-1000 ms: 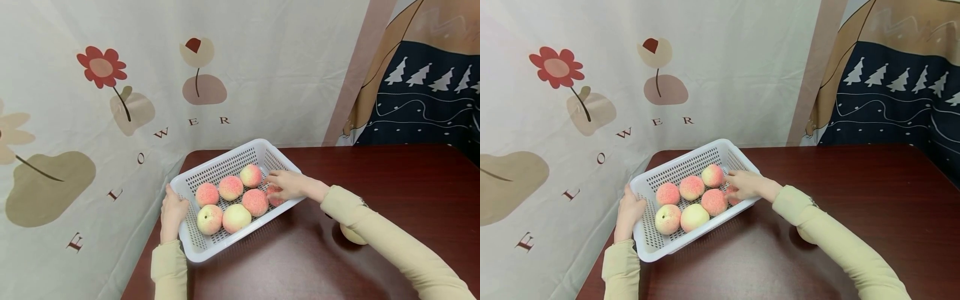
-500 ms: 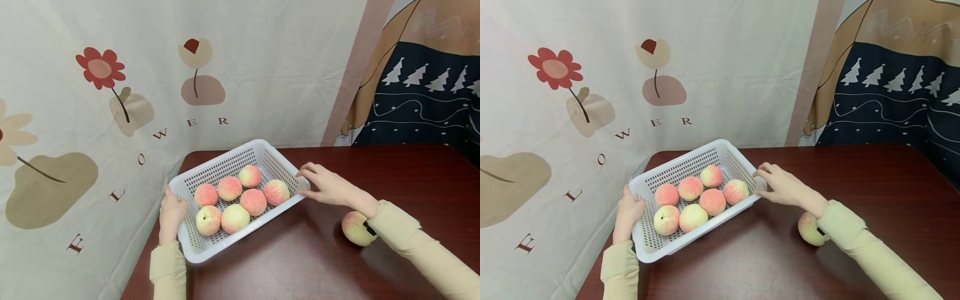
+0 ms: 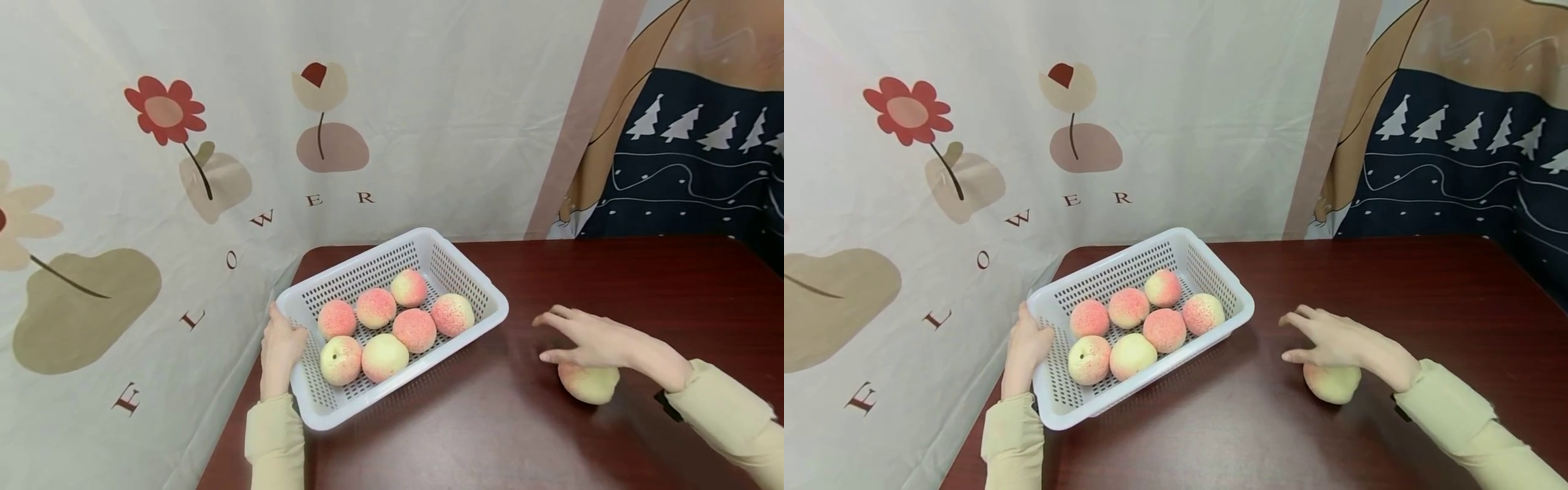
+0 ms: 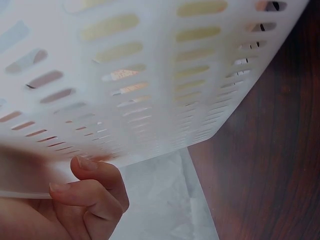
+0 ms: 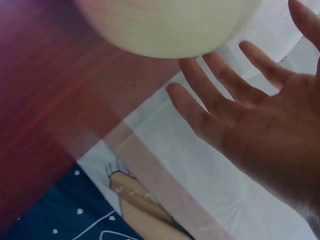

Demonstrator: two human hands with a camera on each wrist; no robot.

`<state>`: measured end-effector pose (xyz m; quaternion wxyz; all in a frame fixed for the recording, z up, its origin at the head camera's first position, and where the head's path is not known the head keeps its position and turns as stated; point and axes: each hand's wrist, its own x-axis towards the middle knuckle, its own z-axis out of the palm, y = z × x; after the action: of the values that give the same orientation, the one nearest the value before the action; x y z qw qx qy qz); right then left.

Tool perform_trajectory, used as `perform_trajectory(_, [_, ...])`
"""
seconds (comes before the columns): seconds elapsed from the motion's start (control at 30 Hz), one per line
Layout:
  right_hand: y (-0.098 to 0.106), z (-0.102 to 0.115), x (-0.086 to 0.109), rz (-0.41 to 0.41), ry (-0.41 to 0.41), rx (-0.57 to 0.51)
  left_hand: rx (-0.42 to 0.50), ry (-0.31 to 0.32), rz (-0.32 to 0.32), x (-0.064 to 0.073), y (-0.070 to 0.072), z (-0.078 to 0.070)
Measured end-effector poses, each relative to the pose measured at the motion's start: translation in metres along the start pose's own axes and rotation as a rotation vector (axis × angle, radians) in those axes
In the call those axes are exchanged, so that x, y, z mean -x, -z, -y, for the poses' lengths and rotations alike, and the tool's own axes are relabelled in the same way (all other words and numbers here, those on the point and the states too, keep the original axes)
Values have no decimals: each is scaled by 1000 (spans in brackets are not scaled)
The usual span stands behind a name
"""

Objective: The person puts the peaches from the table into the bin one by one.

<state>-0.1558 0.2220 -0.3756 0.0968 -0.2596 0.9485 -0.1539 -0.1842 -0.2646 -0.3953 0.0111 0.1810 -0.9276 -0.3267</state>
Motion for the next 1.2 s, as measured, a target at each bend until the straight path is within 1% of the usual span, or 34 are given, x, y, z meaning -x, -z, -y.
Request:
perform_trajectory(0.07, [-3, -3, 7, 48, -8, -23, 3, -4, -1, 0, 0, -1])
perform_trajectory(0.17, [-10, -9, 16, 82, -8, -36, 4, -6, -2, 0, 0, -1])
perform_trajectory(0.27, [-17, -15, 23, 98, 15, -55, 4, -3, -2, 0, 0, -1])
perform_trajectory(0.37, [-24, -20, 25, 105, 45, -85, 7, 4, 0, 0, 1, -1])
perform_trajectory(0.47, [-29, -23, 25, 111, 74, -109, 9, 8, 0, 0, 1, 0])
perform_trajectory(0.67, [-31, -26, 22, 73, 136, -69, 2, 0, -9, 0, -1, 0])
perform_trajectory(0.77, [-32, -27, 22, 60, 142, -64, 2, -7, -12, -1, -1, 1])
perform_trajectory(0.97, [-32, -28, 19, 58, 152, -79, -3, -22, -20, 0, -1, 0])
perform_trajectory(1.07, [-30, -28, 16, 58, 164, -68, -2, -23, -22, 0, -1, 0])
perform_trajectory(1.2, [-25, -26, 11, 59, 155, -48, -3, -23, -23, -1, -1, 0])
